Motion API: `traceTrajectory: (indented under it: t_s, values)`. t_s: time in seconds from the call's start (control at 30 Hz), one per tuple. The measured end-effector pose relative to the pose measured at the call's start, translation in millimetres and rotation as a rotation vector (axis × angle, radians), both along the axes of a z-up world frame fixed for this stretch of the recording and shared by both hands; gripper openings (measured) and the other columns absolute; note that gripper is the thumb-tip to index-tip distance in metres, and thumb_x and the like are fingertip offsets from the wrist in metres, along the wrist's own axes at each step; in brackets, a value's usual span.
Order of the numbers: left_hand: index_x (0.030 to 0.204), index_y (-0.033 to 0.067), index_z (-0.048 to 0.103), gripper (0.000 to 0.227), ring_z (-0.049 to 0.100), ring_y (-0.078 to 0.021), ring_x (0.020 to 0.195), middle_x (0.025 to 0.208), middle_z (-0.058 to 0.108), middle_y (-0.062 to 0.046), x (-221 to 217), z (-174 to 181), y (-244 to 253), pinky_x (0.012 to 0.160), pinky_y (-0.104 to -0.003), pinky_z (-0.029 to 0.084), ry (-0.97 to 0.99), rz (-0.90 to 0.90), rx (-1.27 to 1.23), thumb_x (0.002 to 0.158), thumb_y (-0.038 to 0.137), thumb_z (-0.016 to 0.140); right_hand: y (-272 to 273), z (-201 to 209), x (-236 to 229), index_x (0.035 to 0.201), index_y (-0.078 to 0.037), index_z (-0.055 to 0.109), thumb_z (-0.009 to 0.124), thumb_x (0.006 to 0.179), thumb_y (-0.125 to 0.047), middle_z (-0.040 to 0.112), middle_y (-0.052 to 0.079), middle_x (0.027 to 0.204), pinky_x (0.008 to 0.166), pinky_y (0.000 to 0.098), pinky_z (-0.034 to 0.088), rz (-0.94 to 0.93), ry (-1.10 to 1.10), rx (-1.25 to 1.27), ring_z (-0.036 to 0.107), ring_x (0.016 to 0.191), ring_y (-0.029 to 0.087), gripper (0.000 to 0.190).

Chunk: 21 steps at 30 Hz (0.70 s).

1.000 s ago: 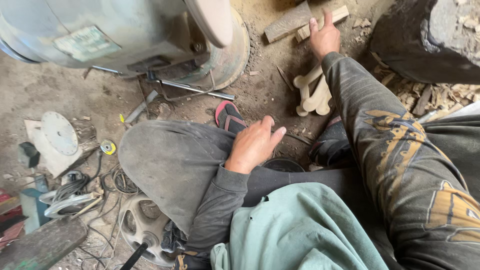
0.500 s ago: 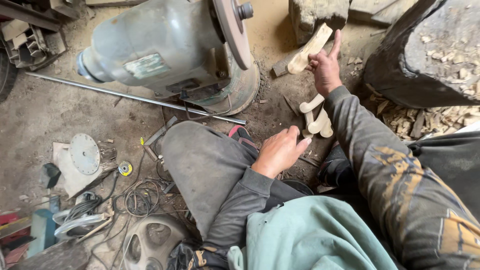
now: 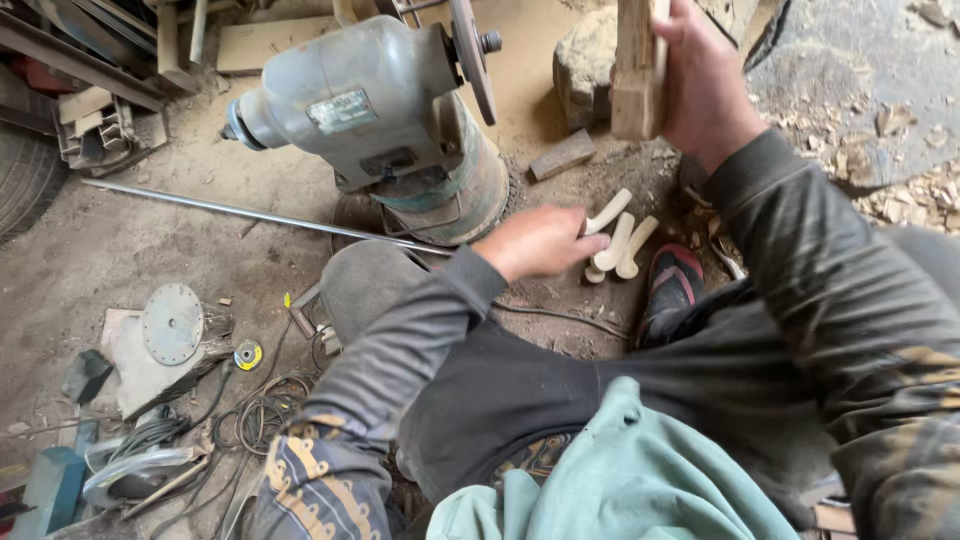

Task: The person sits on the floor and uses a bench grinder to smooth and shape small wooden pieces. They hold each piece with both hands, press it against the spinning wheel, rotate it to work different sides, and then place it on the floor before picking up the next one.

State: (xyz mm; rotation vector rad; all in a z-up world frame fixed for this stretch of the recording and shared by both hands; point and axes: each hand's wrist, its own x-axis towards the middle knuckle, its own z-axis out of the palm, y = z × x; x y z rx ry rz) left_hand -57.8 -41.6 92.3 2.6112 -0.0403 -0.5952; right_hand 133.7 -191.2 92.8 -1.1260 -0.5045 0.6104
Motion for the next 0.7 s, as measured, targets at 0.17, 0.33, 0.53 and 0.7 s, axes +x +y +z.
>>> traceTrajectory:
  t_s: [0.17,0.33,0.53,0.7]
  values:
    - [0.102,0.0039,0.074,0.052,0.07,-0.0399,0.096,0.1,0.074,-0.021,18.3,-36.1,14.3,0.085,-0.052,0.054,0.019,-0.046,0.024,0.096,0.052,0.054,-27.5,2.8,-8.2,0.147,-0.002,0.046,0.042,0.108,-0.053,0.055,0.008,0.125,0.099,0.0452,0.057,0.008,-0.076,0.045,0.061,0.111,0.021,0.065]
    - [0.098,0.0007,0.073,0.056,0.07,-0.04,0.096,0.104,0.073,-0.021,-2.2,-104.2,4.6,0.086,-0.051,0.055,0.298,-0.281,0.16,0.097,0.053,0.053,-23.2,-31.3,-8.6,0.126,-0.005,0.057,0.057,0.111,-0.052,0.057,0.012,0.112,0.083,0.0398,0.058,-0.111,0.106,-0.043,0.064,0.093,0.019,0.049]
    - [0.112,-0.002,0.07,0.063,0.071,-0.0397,0.1,0.104,0.074,-0.023,2.0,-116.0,-2.4,0.088,-0.051,0.055,0.197,-0.004,-0.096,0.096,0.057,0.053,-9.0,-49.5,-1.4,0.133,-0.003,0.047,0.062,0.107,-0.042,0.055,0.014,0.12,0.088,0.0447,0.063,-0.236,0.153,-0.161,0.069,0.097,0.021,0.049]
    - [0.144,-0.0056,0.041,0.085,0.073,-0.0283,0.102,0.113,0.07,-0.02,12.5,-94.4,1.7,0.082,-0.039,0.061,-0.064,0.42,-0.69,0.095,0.061,0.058,14.9,-59.2,1.2,0.145,0.0,0.037,0.056,0.112,-0.038,0.05,0.016,0.127,0.104,0.0534,0.06,-0.104,0.133,-0.122,0.061,0.111,0.027,0.054]
